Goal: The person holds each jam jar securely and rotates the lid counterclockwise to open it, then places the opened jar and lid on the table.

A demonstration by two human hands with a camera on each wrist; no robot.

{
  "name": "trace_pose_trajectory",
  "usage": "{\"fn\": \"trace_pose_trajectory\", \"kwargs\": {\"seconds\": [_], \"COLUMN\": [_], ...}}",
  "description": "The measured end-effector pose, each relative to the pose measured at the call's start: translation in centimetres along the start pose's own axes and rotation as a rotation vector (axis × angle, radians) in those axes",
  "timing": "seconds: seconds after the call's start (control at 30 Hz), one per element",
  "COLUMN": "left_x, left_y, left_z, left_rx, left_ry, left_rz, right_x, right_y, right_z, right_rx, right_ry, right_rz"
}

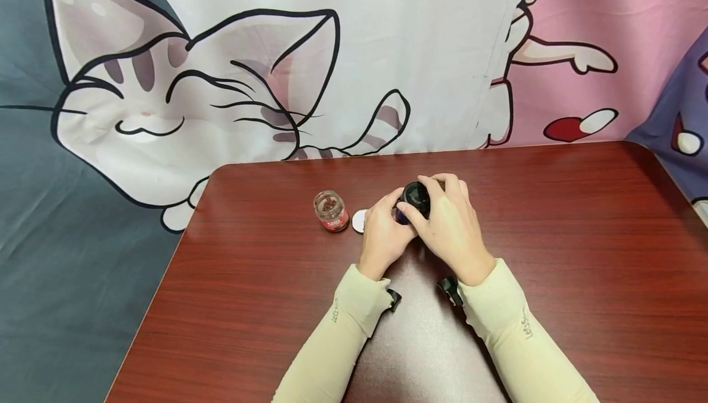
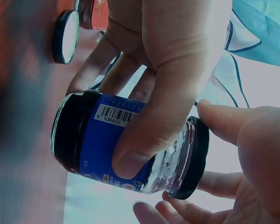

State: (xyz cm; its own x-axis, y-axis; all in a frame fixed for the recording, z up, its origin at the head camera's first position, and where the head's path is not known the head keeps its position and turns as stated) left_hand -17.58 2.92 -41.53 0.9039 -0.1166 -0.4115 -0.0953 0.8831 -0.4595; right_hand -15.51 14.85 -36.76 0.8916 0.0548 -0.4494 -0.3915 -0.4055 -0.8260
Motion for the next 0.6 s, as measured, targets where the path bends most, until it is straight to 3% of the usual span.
{"fn": "trace_pose_trajectory", "kwargs": {"seconds": [0.27, 0.6], "left_x": [0.05, 0.12], "left_y": [-0.11, -0.12], "left_z": [0.01, 0.02], "left_rx": [-0.018, -0.038], "left_ry": [-0.019, 0.005], "left_rz": [0.024, 0.044], "right_x": [0.08, 0.2], "right_y": [-0.12, 0.03], "right_z": [-0.27, -0.52], "right_rx": [0.007, 0.004], "right_ry": [0.011, 0.0], "right_rz": [-0.002, 0.011]}}
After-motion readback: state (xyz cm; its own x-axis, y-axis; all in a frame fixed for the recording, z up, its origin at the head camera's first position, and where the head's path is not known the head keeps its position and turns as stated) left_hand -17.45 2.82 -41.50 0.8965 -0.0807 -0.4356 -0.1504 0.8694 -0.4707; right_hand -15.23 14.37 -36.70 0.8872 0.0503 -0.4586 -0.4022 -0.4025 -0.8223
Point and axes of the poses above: each hand's wrist, its own x-axis away from the middle knuckle, its own y-axis out of the palm, z = x × y, the point moved 4 cm from there along -x, towards the middle knuckle, and after that the axes turned 14 degrees about x, right-handed, at the moved point
